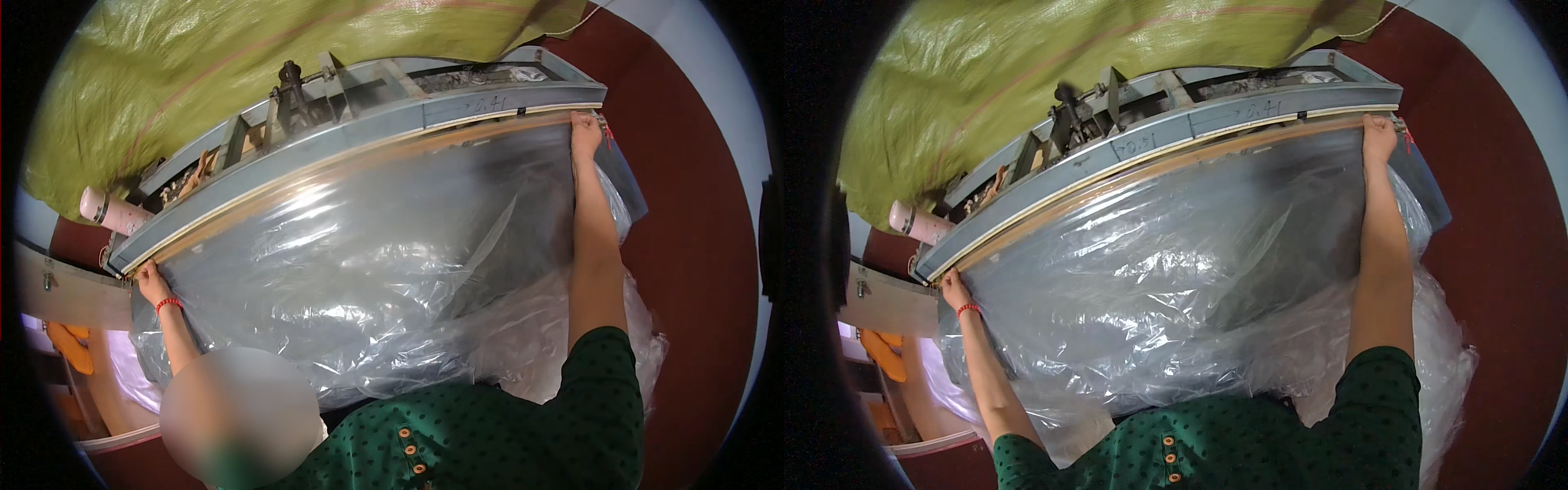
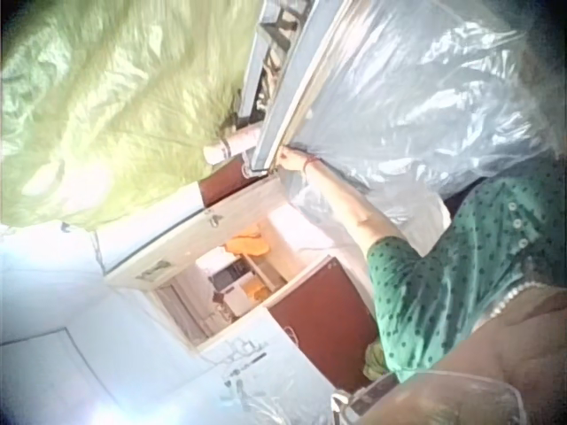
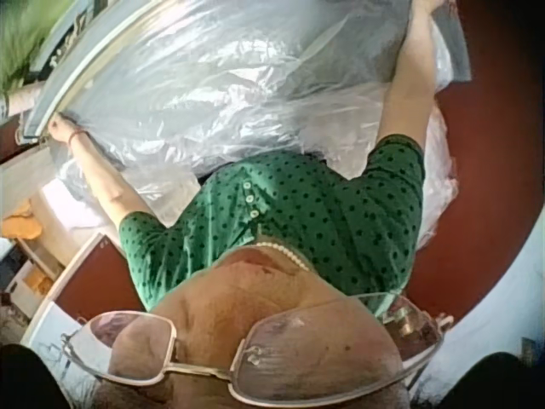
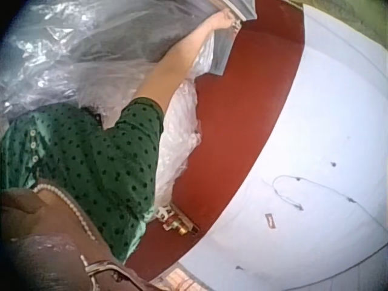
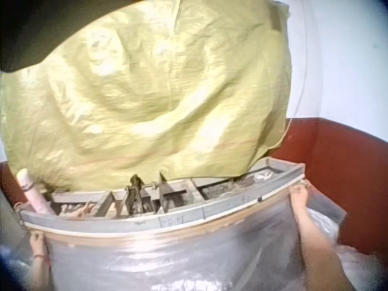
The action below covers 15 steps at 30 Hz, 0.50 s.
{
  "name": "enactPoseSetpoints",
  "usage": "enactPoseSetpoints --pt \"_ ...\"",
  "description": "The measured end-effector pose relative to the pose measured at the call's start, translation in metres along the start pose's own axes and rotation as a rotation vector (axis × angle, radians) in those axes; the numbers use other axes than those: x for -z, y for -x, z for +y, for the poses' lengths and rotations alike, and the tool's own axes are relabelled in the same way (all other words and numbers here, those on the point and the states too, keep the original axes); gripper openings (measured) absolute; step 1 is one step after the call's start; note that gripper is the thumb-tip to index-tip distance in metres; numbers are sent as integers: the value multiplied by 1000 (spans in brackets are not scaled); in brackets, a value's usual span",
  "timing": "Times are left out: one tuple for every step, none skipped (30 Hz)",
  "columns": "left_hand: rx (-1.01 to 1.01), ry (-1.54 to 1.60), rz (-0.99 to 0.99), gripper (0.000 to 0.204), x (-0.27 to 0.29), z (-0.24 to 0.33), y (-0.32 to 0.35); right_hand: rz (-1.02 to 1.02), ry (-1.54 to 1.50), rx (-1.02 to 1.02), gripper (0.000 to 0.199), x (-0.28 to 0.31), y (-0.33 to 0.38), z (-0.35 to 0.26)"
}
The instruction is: Operating an industrial sealing machine to process large plastic sheets.
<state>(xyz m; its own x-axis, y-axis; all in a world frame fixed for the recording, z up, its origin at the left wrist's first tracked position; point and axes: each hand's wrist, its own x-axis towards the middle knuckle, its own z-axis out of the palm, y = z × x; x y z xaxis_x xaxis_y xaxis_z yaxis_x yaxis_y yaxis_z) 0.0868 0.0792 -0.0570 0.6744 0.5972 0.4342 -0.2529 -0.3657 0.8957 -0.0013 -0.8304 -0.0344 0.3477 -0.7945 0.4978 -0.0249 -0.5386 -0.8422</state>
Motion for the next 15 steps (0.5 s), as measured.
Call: enactPoseSetpoints --pt "-1 -2 -3 22 2 3 -1 1 1 -3 22 -1 -1 2" --pt "-6 31 -34 22 5 5 -1 61 124 37 20 -2 -2 5" --pt "-11 61 -63 22 7 6 -1 118 246 78 18 -4 -2 7" --pt "-24 -35 -9 21 14 7 -4 110 240 77 18 -3 -9 15" --pt "-22 -33 -11 21 9 11 -4 99 211 38 17 6 -24 31" --pt "109 87 -55 19 -2 23 1 84 190 -2 16 13 -32 38" --pt "232 172 -63 17 6 34 8 11 -64 -143 13 4 -3 -2" --pt "234 198 -19 17 1 38 11 54 -130 -168 13 8 -4 -11" --pt "209 224 -61 13 11 30 4 89 -203 -199 14 6 -5 -13" --pt "221 254 -32 11 17 21 0 67 -212 -201 14 4 -6 -15" --pt "233 291 -8 10 17 20 -2 69 -230 -215 16 4 -8 -16" --pt "231 286 9 10 20 20 -2 71 -250 -229 18 1 -8 -16" --pt "241 297 1 10 7 29 7 68 -246 -221 18 7 -10 -17" --pt "246 305 -1 11 0 41 15 163 -80 -63 20 10 -9 -18" --pt "244 304 15 11 1 50 19 251 77 95 23 8 -6 -23"
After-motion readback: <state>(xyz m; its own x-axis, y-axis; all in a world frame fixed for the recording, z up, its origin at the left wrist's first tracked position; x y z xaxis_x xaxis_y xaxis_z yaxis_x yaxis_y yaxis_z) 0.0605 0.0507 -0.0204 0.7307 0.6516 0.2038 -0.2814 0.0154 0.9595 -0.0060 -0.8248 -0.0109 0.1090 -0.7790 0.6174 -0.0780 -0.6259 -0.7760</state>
